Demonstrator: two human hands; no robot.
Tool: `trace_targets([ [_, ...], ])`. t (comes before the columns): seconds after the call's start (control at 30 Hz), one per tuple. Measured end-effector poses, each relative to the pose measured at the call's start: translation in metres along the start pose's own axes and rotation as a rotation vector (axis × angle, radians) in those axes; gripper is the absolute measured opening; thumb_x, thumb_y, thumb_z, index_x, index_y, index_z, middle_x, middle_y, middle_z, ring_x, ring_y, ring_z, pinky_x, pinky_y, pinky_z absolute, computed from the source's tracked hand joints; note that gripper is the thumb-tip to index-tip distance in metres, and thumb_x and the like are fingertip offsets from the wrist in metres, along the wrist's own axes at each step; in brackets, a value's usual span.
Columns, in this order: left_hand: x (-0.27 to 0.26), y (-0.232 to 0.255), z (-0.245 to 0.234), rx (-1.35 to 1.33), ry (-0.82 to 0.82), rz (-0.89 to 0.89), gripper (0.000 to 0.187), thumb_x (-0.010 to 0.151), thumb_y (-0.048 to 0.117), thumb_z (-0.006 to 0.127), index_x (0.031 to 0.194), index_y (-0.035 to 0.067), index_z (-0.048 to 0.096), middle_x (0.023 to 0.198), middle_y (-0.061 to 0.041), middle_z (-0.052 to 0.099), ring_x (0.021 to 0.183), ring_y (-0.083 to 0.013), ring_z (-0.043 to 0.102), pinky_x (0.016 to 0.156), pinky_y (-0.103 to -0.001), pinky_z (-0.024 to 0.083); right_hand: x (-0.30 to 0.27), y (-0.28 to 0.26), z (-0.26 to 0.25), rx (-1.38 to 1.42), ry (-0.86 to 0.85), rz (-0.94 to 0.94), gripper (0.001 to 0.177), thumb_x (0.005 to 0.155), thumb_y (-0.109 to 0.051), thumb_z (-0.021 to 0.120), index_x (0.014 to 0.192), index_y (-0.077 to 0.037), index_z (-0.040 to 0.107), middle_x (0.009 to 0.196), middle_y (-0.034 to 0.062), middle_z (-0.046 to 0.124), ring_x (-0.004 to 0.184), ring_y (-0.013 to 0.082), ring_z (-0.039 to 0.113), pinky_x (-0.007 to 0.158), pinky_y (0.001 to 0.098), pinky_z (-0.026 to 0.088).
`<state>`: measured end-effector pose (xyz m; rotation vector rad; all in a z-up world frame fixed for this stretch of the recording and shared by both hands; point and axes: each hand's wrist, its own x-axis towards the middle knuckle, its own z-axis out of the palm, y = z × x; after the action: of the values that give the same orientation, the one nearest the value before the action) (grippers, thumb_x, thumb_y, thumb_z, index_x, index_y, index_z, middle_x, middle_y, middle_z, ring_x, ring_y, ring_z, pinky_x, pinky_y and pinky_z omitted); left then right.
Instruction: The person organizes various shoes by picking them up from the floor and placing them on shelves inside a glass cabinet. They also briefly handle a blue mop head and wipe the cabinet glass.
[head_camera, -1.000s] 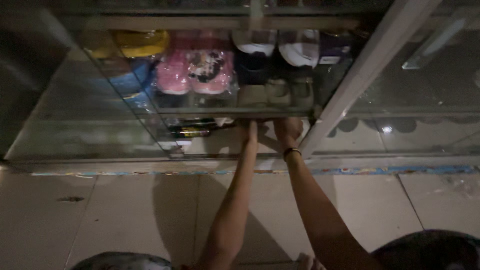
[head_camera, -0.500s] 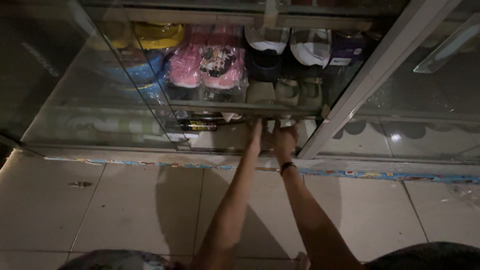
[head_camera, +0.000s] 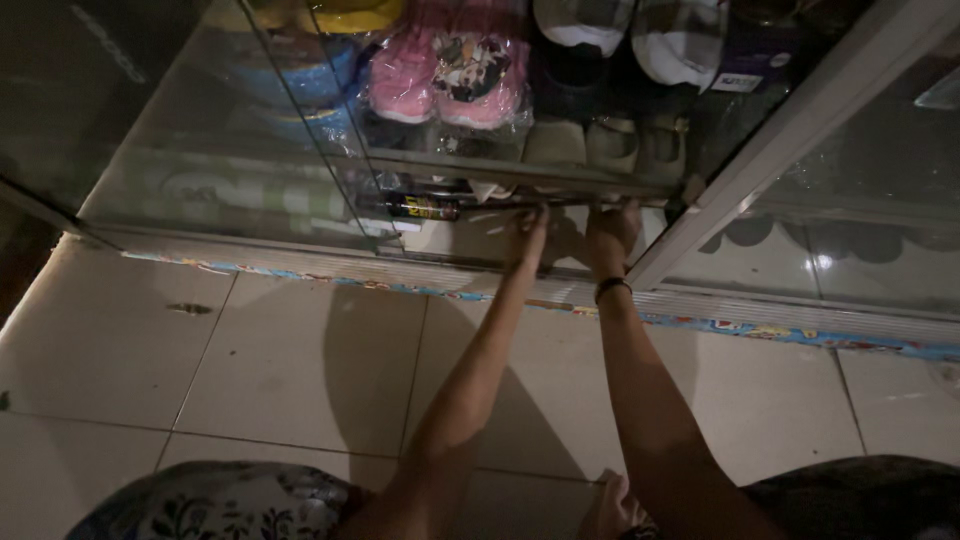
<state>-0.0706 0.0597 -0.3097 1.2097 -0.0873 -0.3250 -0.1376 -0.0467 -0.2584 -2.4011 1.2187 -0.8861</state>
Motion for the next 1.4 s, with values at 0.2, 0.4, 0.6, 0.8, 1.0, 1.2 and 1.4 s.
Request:
trace_targets([
  [0.2, -0.034, 0.019, -0.001, 0.238, 0.136, 0.062, 0.029, 0.080, 0.031, 0.050, 0.094, 0.006, 0.049, 0.080, -0.006, 0.056, 0.071, -0.0171, 0.053, 0.062, -0.029, 0.043, -0.044, -0.032, -0.028, 0.382, -0.103, 0.198, 0.036, 0.085, -0.034, 0.044, 0.098, -0.002, 0.056, 0.094, 0.0146, 0.061, 0.087, 0.0259, 0.057, 0.082, 0.0341, 0.044],
  [0.4, -0.045, 0.050, -0.053, 0.040, -0.039, 0.233, 0.038, 0.085, 0.037, 0.038, 0.114, 0.013, 0.041, 0.111, -0.001, 0.044, 0.100, -0.0154, 0.042, 0.083, -0.028, 0.037, -0.115, -0.104, -0.043, 1.190, -0.661, 0.182, 0.043, 0.086, -0.033, 0.036, 0.117, -0.004, 0.037, 0.116, 0.0116, 0.042, 0.104, 0.0192, 0.040, 0.090, 0.0304, 0.031],
  [0.6, -0.095, 0.148, -0.083, -0.484, -0.034, 0.484, 0.037, 0.085, 0.032, 0.046, 0.110, 0.005, 0.045, 0.104, -0.004, 0.050, 0.095, -0.0156, 0.046, 0.079, -0.027, 0.038, -0.155, -0.169, -0.095, 1.224, -1.086, -0.321, 0.042, 0.086, -0.027, 0.040, 0.118, -0.003, 0.032, 0.113, 0.0068, 0.036, 0.101, 0.0128, 0.034, 0.084, 0.0260, 0.029],
  [0.8, -0.133, 0.241, -0.064, 0.011, 0.717, 0.622, 0.023, 0.083, 0.014, 0.054, 0.097, -0.003, 0.048, 0.090, -0.011, 0.048, 0.081, -0.0182, 0.046, 0.071, -0.029, 0.039, -0.117, -0.244, -0.150, 1.055, -0.381, -0.527, 0.030, 0.078, -0.012, 0.062, 0.100, 0.004, 0.048, 0.084, 0.0102, 0.051, 0.074, 0.0146, 0.045, 0.063, 0.0258, 0.040],
  [1.0, -0.137, 0.305, -0.071, 0.108, 0.571, 0.882, 0.026, 0.085, 0.008, 0.039, 0.106, -0.003, 0.051, 0.104, -0.012, 0.055, 0.095, -0.0173, 0.053, 0.085, -0.028, 0.041, -0.094, -0.304, -0.160, 1.368, -0.444, -0.630, 0.014, 0.080, -0.004, 0.060, 0.089, 0.004, 0.053, 0.083, 0.0109, 0.060, 0.076, 0.0104, 0.057, 0.067, 0.0214, 0.047],
  [1.2, -0.141, 0.327, -0.059, 0.140, 0.560, 0.904, 0.027, 0.081, 0.003, 0.042, 0.104, -0.003, 0.054, 0.097, -0.013, 0.058, 0.088, -0.0184, 0.056, 0.081, -0.027, 0.044, -0.095, -0.305, -0.157, 1.371, -0.390, -0.592, 0.004, 0.074, 0.001, 0.058, 0.077, 0.002, 0.056, 0.069, 0.0052, 0.061, 0.065, 0.0064, 0.055, 0.058, 0.0203, 0.046],
  [1.4, -0.137, 0.325, -0.050, 0.278, 0.630, 0.841, 0.028, 0.080, 0.007, 0.047, 0.106, -0.001, 0.052, 0.105, -0.013, 0.047, 0.093, -0.0189, 0.051, 0.078, -0.028, 0.044, -0.086, -0.292, -0.158, 1.147, -0.352, -0.554, 0.006, 0.075, 0.003, 0.057, 0.078, 0.001, 0.061, 0.065, 0.0048, 0.061, 0.061, 0.0061, 0.053, 0.053, 0.0211, 0.043],
])
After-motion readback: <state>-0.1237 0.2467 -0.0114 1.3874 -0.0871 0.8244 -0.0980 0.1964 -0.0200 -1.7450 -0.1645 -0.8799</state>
